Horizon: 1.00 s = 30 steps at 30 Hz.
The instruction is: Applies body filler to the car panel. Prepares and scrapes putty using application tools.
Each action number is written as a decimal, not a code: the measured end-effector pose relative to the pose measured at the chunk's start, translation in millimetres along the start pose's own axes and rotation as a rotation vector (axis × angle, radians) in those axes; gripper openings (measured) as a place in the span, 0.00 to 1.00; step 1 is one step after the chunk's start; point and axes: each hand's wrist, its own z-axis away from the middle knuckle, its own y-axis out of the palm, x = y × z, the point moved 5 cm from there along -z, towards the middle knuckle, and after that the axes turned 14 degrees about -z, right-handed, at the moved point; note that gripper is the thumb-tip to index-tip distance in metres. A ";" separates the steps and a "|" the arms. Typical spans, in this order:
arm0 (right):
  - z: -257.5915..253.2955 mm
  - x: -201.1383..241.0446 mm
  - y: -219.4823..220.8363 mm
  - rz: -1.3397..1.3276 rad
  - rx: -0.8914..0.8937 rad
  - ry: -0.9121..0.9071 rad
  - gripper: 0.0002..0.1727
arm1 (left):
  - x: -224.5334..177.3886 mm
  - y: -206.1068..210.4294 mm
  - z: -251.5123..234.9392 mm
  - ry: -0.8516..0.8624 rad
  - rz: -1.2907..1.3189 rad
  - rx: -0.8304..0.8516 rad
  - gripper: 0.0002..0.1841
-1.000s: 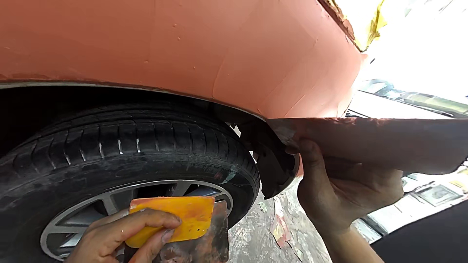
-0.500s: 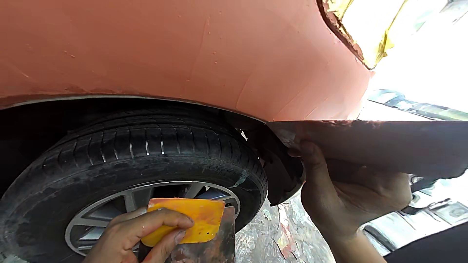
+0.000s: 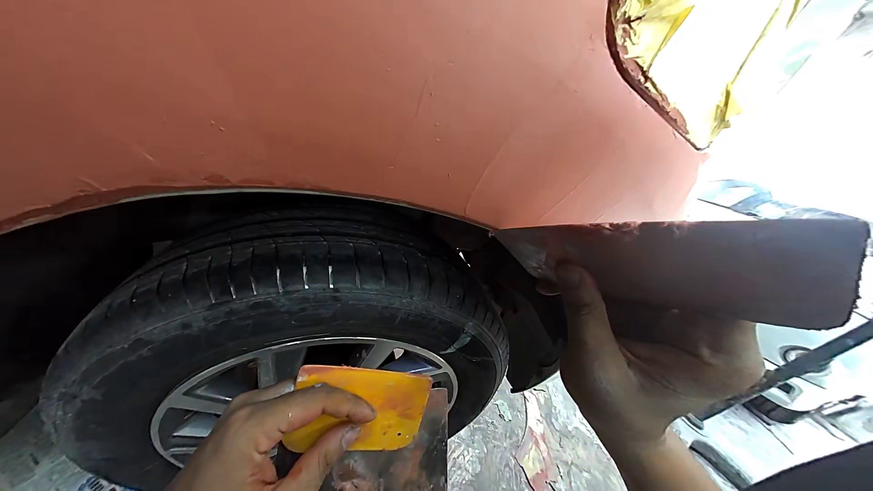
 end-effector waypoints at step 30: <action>7.4 3.8 -8.6 0.086 -0.012 -0.097 0.21 | -3.8 5.3 -0.3 0.021 0.013 -0.001 0.09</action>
